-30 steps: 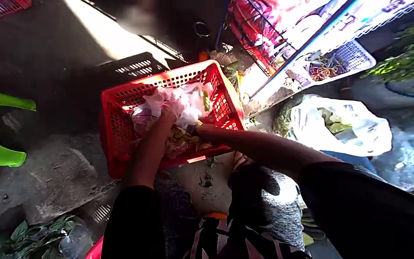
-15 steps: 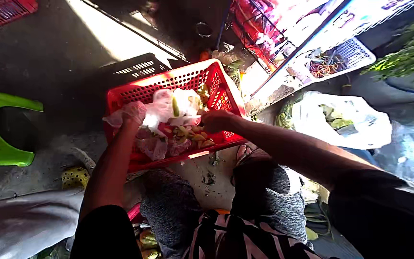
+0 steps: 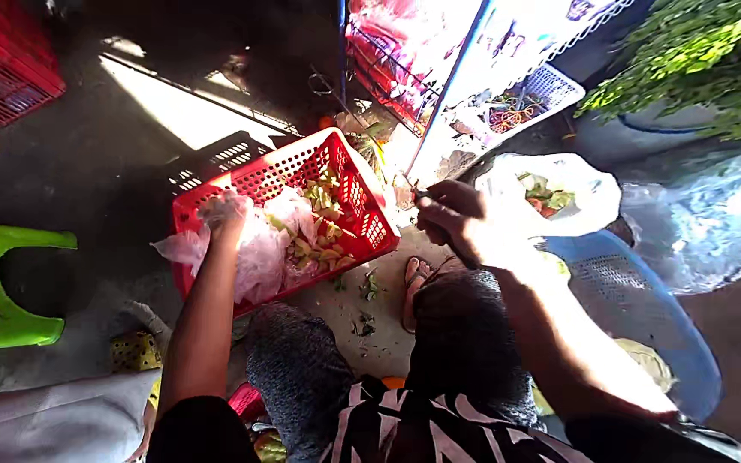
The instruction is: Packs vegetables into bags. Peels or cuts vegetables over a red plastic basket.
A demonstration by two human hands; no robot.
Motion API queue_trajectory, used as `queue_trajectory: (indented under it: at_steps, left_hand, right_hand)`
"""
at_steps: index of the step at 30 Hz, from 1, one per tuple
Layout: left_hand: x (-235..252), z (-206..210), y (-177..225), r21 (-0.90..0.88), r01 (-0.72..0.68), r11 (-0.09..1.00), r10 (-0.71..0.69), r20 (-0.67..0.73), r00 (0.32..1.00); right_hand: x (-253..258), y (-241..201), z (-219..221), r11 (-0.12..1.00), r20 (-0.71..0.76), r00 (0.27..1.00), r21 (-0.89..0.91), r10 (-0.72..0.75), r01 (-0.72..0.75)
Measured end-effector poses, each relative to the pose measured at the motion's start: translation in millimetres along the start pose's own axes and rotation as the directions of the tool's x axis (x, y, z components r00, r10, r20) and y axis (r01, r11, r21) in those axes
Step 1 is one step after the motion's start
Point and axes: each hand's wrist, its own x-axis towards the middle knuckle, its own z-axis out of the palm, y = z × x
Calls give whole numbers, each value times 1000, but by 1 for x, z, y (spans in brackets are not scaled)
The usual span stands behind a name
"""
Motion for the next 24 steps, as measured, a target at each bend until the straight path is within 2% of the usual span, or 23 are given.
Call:
queue_trajectory:
  at_steps: [1, 3, 4, 5, 6, 8, 10, 12, 15, 17, 19, 20, 22, 24]
  left_hand:
    - [4, 8, 7, 17, -141, 990, 141, 33, 990]
    - [22, 42, 15, -62, -356, 932, 361, 197, 911]
    - [30, 54, 17, -86, -389, 917, 397, 256, 881]
    - [33, 54, 24, -90, -369, 925, 380, 269, 885]
    - [31, 44, 36, -104, -317, 943, 333, 223, 916]
    - [25, 13, 72, -131, -292, 947, 293, -10, 956]
    - [25, -17, 120, -96, -382, 919, 355, -222, 908]
    - [37, -32, 167, -65, -461, 885, 416, -333, 846]
    - [70, -33, 228, -77, -520, 850, 457, -382, 803]
    - [80, -25, 258, -53, -477, 877, 444, -291, 848]
    - [79, 4, 261, -125, -530, 839, 483, -278, 830]
    - [74, 8, 266, -94, -538, 838, 508, -227, 831]
    - [73, -3, 295, 206, -555, 806, 584, -117, 803]
    - [56, -13, 315, 343, -567, 749, 610, -21, 792]
  right_hand:
    - [-2, 6, 5, 999, -36, 999, 34, -18, 19]
    - [-8, 19, 8, 992, -113, 993, 115, -39, 52]
    - [-10, 27, 6, 989, -165, 984, 125, -63, 84]
    - [-12, 36, 3, 985, -227, 968, 106, -109, 136]
    - [-11, 45, -1, 978, -290, 943, 79, -163, 193]
    - [-10, 56, -7, 953, -390, 888, 74, -243, 293]
    - [-9, 59, -11, 929, -440, 854, 105, -277, 356]
    - [-7, 59, -15, 910, -476, 830, 131, -290, 393]
    - [-7, 62, -24, 902, -516, 805, 132, -292, 412]
    - [-9, 64, -29, 898, -522, 806, 155, -280, 412]
    - [-10, 65, -32, 893, -527, 807, 178, -267, 413]
    - [-9, 66, -34, 889, -531, 805, 189, -265, 417]
    - [-9, 69, -37, 881, -537, 801, 206, -263, 427]
    - [-9, 72, -42, 876, -545, 798, 219, -255, 430]
